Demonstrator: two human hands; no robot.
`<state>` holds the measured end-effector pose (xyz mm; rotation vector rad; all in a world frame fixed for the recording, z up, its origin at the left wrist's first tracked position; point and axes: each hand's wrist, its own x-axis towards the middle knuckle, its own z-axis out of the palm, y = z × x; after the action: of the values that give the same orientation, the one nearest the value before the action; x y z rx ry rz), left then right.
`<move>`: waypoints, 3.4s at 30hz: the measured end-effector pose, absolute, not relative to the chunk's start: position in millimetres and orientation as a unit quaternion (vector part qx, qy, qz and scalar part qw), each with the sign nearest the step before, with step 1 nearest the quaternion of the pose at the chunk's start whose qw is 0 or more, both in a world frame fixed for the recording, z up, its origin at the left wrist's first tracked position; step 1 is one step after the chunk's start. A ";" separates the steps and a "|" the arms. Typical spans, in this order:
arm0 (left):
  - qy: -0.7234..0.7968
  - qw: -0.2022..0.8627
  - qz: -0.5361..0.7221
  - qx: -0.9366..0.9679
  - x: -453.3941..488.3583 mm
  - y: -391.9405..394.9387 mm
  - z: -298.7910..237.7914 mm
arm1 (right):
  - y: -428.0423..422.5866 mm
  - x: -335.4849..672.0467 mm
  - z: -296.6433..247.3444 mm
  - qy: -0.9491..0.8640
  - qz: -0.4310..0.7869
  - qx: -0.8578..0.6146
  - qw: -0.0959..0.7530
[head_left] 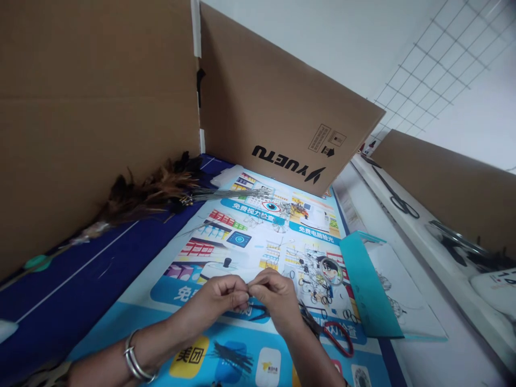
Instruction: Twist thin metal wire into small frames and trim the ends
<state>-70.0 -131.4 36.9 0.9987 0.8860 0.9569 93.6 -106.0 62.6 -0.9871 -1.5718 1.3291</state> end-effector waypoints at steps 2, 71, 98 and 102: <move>0.403 0.669 0.426 0.456 -69.4 -131.5 36.9 | -106.6 94.9 61.9 -0.619 0.524 -0.407 0.420; 0.398 0.711 0.430 0.389 -53.8 -149.6 54.4 | -207.9 281.9 3.5 -0.779 -0.045 -0.625 0.020; 0.401 0.657 0.353 0.532 -12.2 -139.2 78.2 | -210.7 249.9 53.3 -0.566 0.423 -0.605 0.366; 0.380 0.651 0.306 0.581 19.4 -134.2 97.3 | -215.0 255.4 66.0 -0.633 0.428 -0.534 0.362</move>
<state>19.4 -134.2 97.3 1.3198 0.8629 0.6947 255.4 -215.0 66.0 -1.3747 -1.6308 1.1024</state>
